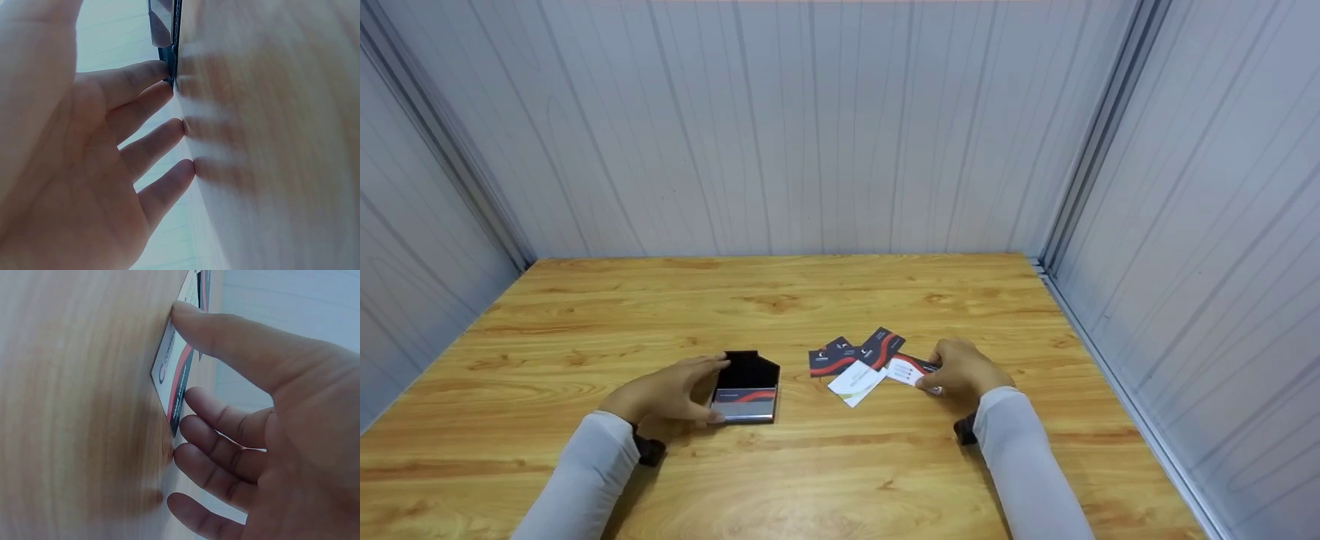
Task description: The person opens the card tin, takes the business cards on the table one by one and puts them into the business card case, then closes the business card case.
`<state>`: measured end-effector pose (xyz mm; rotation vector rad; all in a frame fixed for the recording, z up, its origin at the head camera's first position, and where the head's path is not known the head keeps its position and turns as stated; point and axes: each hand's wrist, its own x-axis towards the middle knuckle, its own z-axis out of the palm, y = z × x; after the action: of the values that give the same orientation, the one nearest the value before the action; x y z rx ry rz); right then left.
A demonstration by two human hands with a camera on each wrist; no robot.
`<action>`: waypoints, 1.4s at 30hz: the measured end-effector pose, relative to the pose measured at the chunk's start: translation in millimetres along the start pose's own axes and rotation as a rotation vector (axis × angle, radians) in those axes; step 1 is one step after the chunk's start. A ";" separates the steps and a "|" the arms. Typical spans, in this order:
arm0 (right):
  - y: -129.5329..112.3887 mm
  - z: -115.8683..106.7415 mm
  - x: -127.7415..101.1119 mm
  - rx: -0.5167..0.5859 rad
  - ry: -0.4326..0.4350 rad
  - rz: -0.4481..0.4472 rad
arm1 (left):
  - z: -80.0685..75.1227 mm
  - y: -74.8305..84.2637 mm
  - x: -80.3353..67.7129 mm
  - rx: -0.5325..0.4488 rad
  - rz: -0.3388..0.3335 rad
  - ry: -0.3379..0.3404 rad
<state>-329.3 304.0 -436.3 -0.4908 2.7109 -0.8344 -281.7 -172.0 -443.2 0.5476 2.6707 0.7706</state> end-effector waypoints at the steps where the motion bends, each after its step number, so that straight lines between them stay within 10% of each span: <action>1: 0.0 -0.1 -0.1 -0.001 0.001 0.005 | -0.1 0.0 0.0 -0.002 0.003 0.000; 42: 0.9 -9.3 1.6 0.095 0.117 -0.082 | -0.8 1.2 -1.3 -0.022 0.006 -0.001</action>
<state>-334.2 308.7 -429.6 -0.5524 2.7560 -1.0386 -280.6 -171.9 -441.6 0.5504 2.6577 0.7998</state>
